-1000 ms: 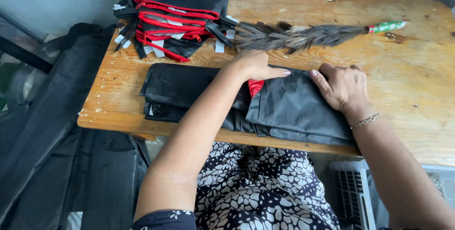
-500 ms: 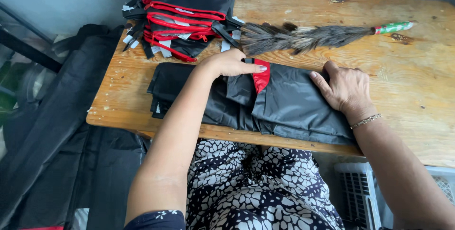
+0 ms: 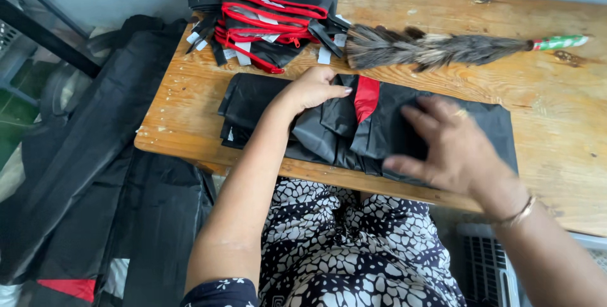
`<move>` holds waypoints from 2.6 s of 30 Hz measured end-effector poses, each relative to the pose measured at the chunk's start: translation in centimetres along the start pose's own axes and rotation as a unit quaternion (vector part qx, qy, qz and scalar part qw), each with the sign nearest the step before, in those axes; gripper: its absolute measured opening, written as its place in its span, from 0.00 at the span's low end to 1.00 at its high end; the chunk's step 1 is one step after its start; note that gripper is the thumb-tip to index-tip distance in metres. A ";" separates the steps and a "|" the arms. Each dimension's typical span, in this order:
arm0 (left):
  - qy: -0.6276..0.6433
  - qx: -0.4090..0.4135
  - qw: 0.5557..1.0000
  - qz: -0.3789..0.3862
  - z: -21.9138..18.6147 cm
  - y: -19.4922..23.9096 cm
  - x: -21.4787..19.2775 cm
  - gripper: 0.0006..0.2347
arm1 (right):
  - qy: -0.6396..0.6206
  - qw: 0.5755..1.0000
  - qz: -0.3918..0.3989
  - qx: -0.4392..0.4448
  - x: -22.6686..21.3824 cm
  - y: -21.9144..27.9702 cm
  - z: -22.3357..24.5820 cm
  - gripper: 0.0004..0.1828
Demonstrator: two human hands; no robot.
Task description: The person uses a feather duster to wipe a black fabric item on a wooden table, then folds the fabric into a compact rectangular shape. The duster is set aside, and the person smooths and folds the fabric multiple times until it is neatly stacked.
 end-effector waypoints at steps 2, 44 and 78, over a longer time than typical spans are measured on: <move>-0.008 -0.018 0.999 -0.050 -0.1 0.5 -0.9 0.16 | 0.038 0.999 -0.011 0.001 2.2 0.7 0.9 0.53; -0.308 0.136 0.929 -0.154 -5.2 15.5 5.9 0.28 | 0.113 0.988 -0.108 0.019 7.9 0.7 5.3 0.44; -0.348 0.150 0.897 -0.225 -3.5 10.4 7.2 0.27 | 0.048 0.997 -0.038 0.046 9.3 -0.2 4.3 0.41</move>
Point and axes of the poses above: each hand's wrist, its own y-axis away from the middle knuckle, its own x-axis out of the palm, z = x × y, the point moved 6 cm from there along -y, towards the middle knuckle, and after that the axes turned 14 degrees about -x, right-handed, at the moved point
